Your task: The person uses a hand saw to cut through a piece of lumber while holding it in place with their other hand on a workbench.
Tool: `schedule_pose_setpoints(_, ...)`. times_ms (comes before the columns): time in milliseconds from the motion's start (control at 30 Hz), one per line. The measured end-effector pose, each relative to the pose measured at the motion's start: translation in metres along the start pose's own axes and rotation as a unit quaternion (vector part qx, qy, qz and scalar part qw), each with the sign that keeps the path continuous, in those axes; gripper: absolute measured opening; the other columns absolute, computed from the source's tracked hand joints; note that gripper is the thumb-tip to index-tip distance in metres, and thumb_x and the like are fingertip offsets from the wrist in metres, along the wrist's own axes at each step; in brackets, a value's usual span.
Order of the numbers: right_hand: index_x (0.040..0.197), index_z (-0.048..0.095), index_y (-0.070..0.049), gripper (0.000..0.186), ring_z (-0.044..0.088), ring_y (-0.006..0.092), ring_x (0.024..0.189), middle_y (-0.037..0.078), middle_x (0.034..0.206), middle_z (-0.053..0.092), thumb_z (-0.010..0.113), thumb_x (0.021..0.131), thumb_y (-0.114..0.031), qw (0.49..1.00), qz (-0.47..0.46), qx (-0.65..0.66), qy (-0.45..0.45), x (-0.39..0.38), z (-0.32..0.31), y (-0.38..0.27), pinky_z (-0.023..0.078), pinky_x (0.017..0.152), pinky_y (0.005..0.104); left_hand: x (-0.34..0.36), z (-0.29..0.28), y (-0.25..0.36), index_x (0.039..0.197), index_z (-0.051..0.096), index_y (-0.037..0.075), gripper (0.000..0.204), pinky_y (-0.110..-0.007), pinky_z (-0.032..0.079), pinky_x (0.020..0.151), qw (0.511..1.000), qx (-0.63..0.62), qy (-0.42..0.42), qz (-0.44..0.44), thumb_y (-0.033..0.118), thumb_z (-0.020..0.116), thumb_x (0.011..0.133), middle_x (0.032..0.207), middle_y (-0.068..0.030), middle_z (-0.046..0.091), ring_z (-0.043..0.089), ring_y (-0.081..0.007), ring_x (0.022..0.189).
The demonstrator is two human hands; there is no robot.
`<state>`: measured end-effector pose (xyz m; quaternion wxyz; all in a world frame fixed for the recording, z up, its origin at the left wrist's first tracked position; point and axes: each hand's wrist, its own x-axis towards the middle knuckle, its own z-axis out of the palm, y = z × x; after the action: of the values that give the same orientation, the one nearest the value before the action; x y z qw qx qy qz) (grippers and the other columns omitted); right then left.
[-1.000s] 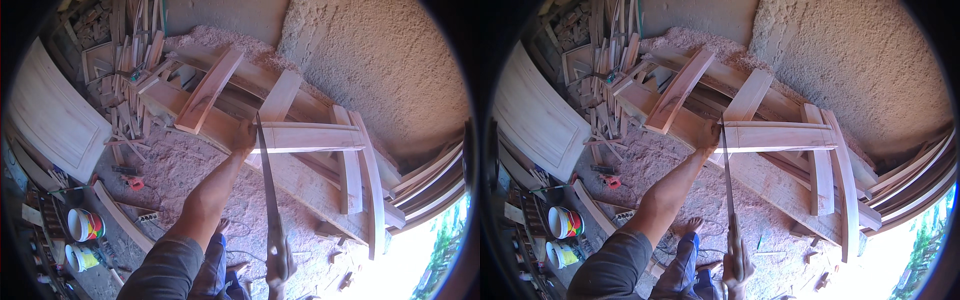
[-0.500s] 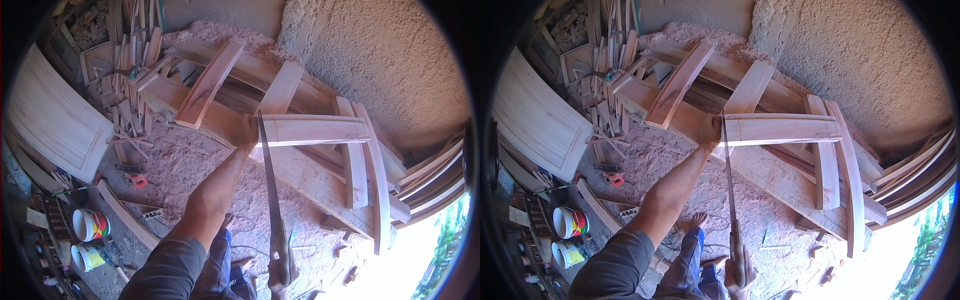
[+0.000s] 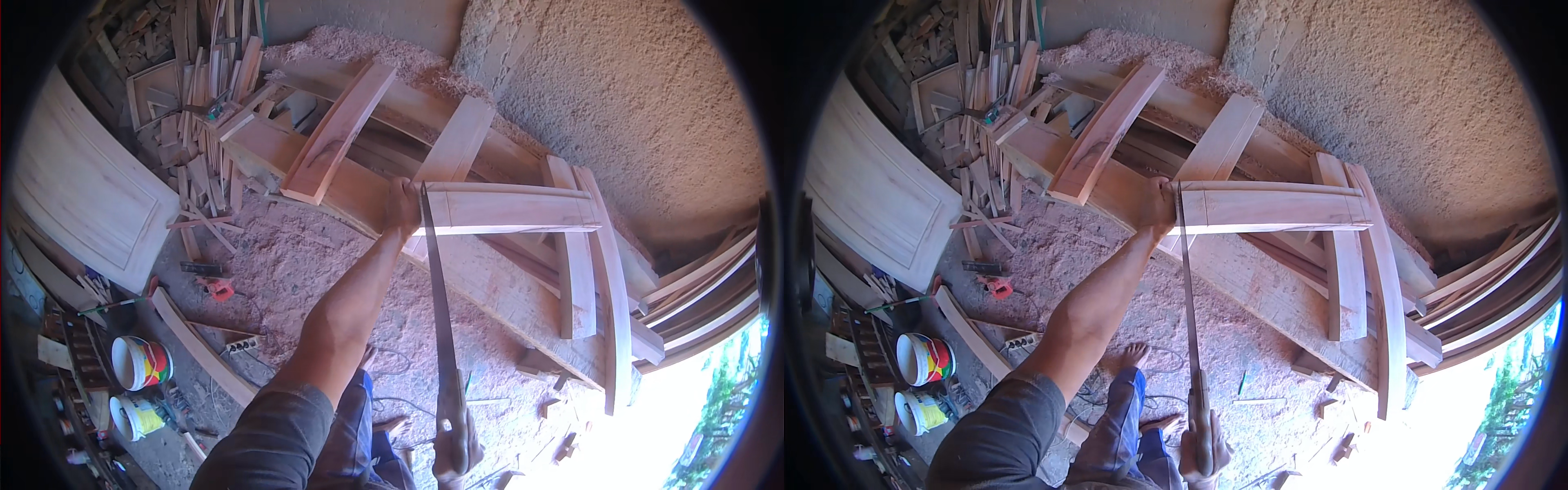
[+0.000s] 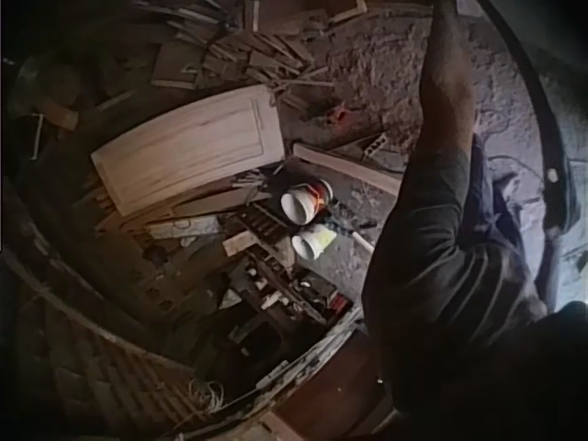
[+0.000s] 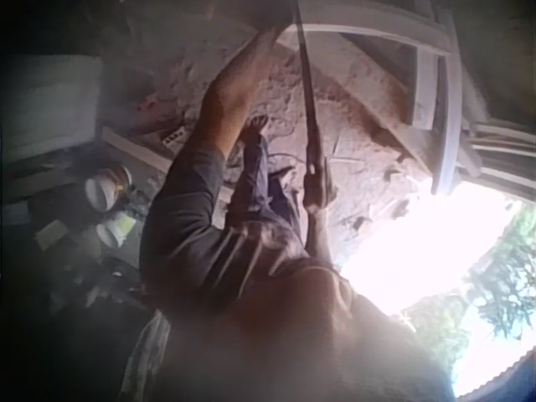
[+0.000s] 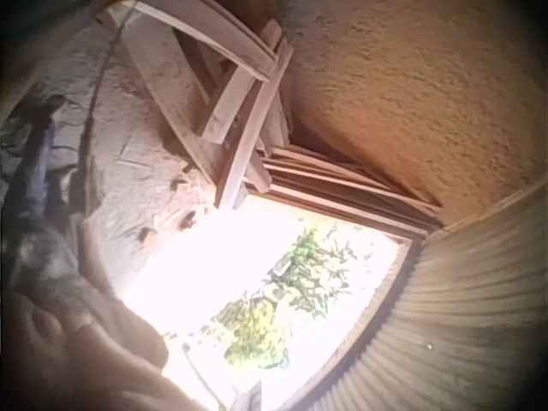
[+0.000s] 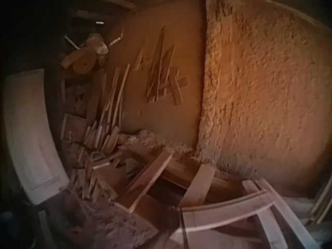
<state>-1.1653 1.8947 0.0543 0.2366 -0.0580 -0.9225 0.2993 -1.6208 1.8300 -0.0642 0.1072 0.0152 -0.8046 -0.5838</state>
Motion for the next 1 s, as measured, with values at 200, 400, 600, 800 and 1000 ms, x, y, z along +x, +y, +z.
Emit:
schedule_pose_setpoints(200, 0.137, 0.06, -0.003, 0.049, 0.072, 0.0432, 0.088, 0.026, 0.129, 0.065, 0.065, 0.088, -0.005, 0.986, 0.046, 0.161, -0.012, 0.15, 0.081, 0.007, 0.058, 0.066, 0.0399, 0.014, -0.005, -0.006, 0.117, 0.053, 0.002, 0.034, -0.054, 0.043, 0.096, 0.996, 0.039, -0.039, -0.065, 0.03, 0.037, 0.106, 0.126, -0.0284, 0.06, 0.057, -0.0477, 0.118)
schedule_pose_setpoints(400, 0.131, 0.062, 0.007, 0.045, 0.075, 0.0399, 0.092, 0.03, 0.121, 0.069, 0.059, 0.088, -0.004, 0.999, 0.026, -0.004, -0.046, 0.031, -0.008, -0.024, 0.059, 0.064, 0.0397, 0.0, -0.01, 0.015, 0.117, 0.052, -0.003, 0.041, -0.05, 0.046, 0.096, 1.0, 0.004, -0.024, 0.004, 0.033, 0.036, 0.106, 0.111, -0.0294, 0.063, 0.061, -0.0447, 0.108)
schedule_pose_setpoints(600, 0.137, 0.06, 0.0, 0.048, 0.073, 0.0369, 0.1, 0.023, 0.131, 0.067, 0.057, 0.089, -0.002, 0.995, 0.036, 0.086, -0.029, 0.108, 0.054, 0.002, 0.058, 0.073, 0.0381, 0.004, -0.001, 0.01, 0.121, 0.052, -0.001, 0.04, -0.051, 0.046, 0.096, 0.998, 0.022, -0.035, -0.049, 0.033, 0.036, 0.107, 0.12, -0.0313, 0.061, 0.06, -0.0469, 0.113)
schedule_pose_setpoints(800, 0.134, 0.062, 0.0, 0.048, 0.074, 0.0414, 0.086, 0.027, 0.124, 0.068, 0.067, 0.086, -0.005, 0.998, 0.024, 0.04, -0.036, 0.071, 0.049, 0.012, 0.059, 0.065, 0.0433, 0.012, -0.011, -0.003, 0.123, 0.053, -0.001, 0.042, -0.051, 0.046, 0.097, 0.999, 0.029, -0.011, -0.014, 0.033, 0.034, 0.108, 0.12, -0.0318, 0.062, 0.059, -0.0479, 0.114)
schedule_pose_setpoints(1000, 0.135, 0.057, 0.009, 0.05, 0.075, 0.0322, 0.095, 0.023, 0.135, 0.065, 0.054, 0.086, 0.006, 0.991, 0.058, 0.059, -0.102, 0.049, 0.008, -0.019, 0.055, 0.058, 0.0351, 0.001, -0.012, 0.011, 0.126, 0.051, 0.001, 0.043, -0.051, 0.044, 0.099, 0.997, 0.026, -0.038, -0.059, 0.035, 0.032, 0.107, 0.119, -0.0318, 0.062, 0.059, -0.0477, 0.114)
